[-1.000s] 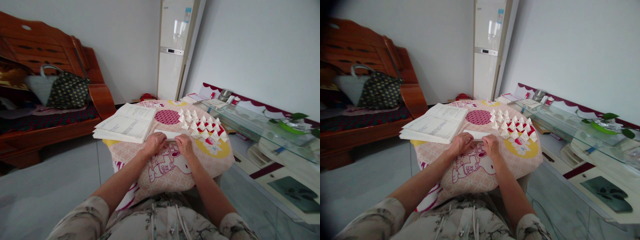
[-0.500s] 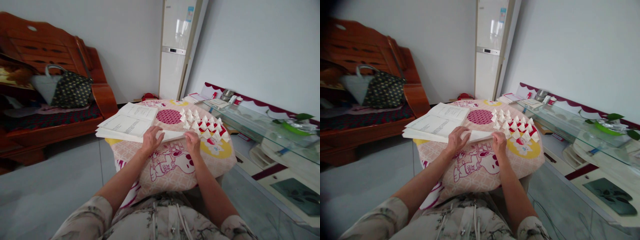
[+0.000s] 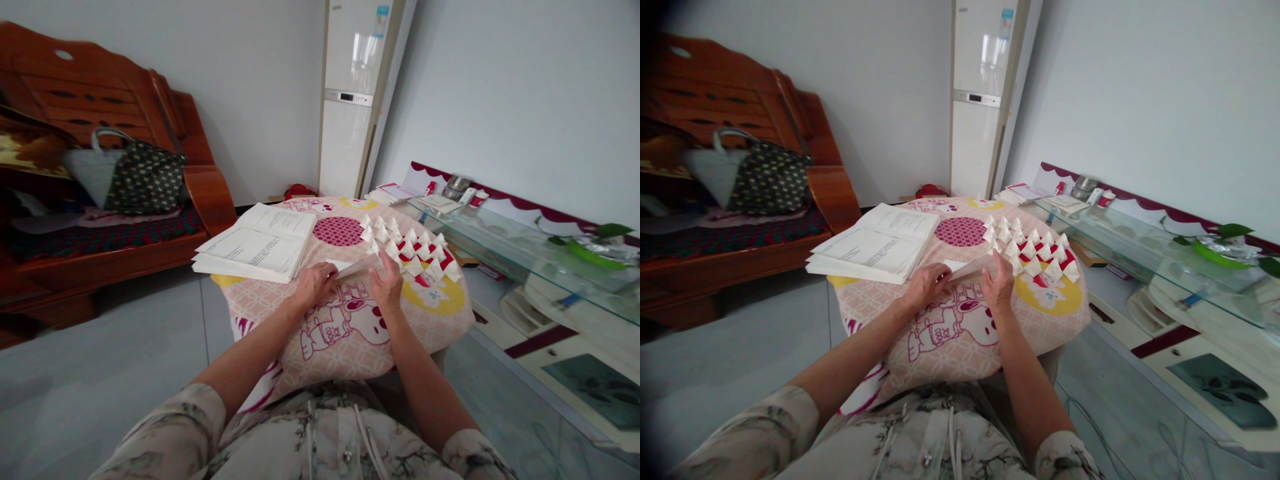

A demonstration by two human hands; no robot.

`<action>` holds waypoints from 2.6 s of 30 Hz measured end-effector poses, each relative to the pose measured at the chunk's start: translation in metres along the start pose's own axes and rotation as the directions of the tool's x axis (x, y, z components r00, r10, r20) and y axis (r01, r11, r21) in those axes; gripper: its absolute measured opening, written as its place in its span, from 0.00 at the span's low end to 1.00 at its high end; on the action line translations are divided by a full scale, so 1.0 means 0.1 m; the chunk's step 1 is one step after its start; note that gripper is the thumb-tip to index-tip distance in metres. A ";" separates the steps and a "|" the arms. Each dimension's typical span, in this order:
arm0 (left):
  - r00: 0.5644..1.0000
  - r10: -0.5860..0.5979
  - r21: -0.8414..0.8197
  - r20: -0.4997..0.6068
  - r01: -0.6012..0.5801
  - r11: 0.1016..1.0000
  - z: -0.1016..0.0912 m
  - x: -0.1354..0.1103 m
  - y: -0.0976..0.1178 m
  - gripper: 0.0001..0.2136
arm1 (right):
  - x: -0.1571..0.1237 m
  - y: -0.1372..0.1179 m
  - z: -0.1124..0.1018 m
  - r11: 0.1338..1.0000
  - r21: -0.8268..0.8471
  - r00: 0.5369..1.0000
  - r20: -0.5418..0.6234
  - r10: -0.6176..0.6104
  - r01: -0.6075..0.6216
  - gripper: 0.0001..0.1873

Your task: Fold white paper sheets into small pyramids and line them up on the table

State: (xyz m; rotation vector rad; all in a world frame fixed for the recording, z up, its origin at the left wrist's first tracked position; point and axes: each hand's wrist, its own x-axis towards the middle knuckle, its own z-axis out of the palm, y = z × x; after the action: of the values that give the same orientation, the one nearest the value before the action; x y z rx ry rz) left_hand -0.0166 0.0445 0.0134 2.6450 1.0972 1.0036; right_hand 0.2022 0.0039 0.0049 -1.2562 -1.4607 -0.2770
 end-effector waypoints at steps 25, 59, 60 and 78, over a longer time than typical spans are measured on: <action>0.950 -0.146 -0.257 -0.275 0.074 0.964 -0.08 -0.05 -0.06 0.09 | 0.02 0.03 0.04 0.642 0.553 0.846 0.294 0.445 -0.530 0.18; 0.903 -0.257 -0.207 -0.345 0.193 0.959 -0.06 -0.06 -0.10 0.07 | -0.01 -0.16 -0.08 0.962 0.180 0.974 0.132 0.183 -0.205 0.17; 0.901 -0.258 -0.211 -0.348 0.193 0.958 -0.07 -0.06 -0.10 0.07 | -0.01 -0.17 -0.08 0.952 0.207 0.968 0.159 0.193 -0.224 0.15; 0.907 -0.214 -0.202 -0.362 0.147 0.968 -0.05 -0.06 -0.10 0.08 | -0.01 -0.13 0.04 0.760 0.500 0.895 0.373 0.243 -0.415 0.29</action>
State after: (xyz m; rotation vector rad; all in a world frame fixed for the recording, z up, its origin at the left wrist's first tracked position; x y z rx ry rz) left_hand -0.0284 0.0466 0.0104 2.2176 1.2334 1.5383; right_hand 0.1893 0.0013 0.0083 -1.0484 -1.3773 0.5821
